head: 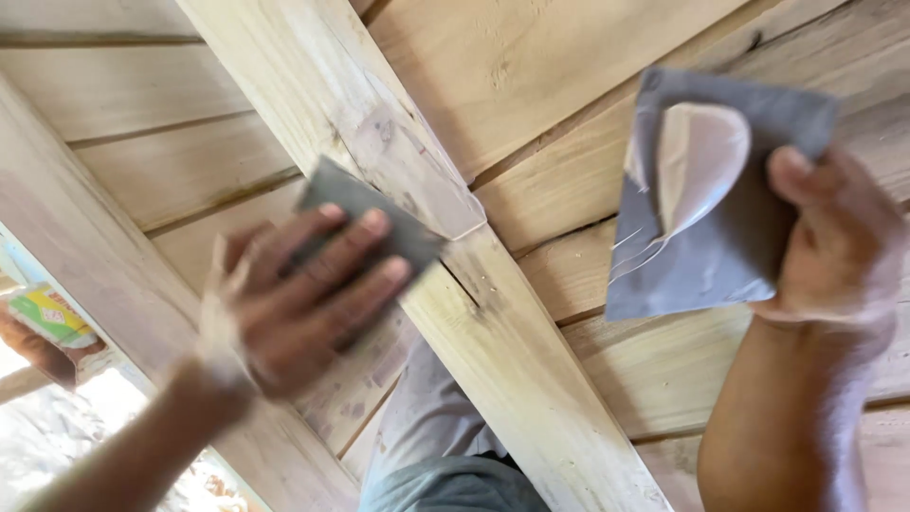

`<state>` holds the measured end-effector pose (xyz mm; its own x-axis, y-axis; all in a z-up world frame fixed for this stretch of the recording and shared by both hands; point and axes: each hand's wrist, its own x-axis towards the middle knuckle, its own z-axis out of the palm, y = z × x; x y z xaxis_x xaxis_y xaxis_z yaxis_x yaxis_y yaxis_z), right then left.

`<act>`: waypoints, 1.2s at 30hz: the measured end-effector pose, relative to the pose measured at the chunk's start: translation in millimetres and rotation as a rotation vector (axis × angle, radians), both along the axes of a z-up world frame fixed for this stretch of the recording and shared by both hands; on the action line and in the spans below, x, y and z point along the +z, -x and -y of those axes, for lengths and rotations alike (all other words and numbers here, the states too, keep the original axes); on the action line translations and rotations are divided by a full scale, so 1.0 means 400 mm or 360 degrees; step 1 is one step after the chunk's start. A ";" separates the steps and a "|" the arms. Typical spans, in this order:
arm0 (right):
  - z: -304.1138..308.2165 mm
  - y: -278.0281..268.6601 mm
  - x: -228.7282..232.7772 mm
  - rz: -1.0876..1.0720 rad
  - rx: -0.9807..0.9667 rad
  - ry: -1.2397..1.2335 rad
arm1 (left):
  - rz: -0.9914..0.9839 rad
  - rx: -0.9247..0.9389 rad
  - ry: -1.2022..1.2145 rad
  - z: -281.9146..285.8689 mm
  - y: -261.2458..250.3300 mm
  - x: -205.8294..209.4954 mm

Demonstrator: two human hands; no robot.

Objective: Mixing and applying wood filler to gaps in a wooden beam.

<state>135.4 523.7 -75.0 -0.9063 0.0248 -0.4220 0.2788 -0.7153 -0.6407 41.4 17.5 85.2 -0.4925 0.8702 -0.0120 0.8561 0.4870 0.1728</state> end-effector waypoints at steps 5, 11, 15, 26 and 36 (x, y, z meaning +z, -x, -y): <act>0.205 0.036 0.085 0.0032 0.0018 0.0097 | 0.0029 0.0312 -0.0371 -0.262 -0.095 0.031; 0.317 0.080 0.144 0.0096 -0.0003 0.0195 | 0.0034 0.0313 -0.0424 -0.306 -0.114 -0.033; 0.296 0.088 0.125 -0.0003 -0.0066 0.0448 | -0.0085 0.0317 -0.0411 -0.243 -0.113 -0.070; 0.244 0.075 0.105 -0.0158 -0.0106 0.0662 | 0.0689 0.0787 0.0208 -0.310 0.280 0.075; 0.242 0.065 0.109 -0.0124 -0.0105 0.0516 | 0.0678 0.0595 0.0227 -0.299 0.329 -0.012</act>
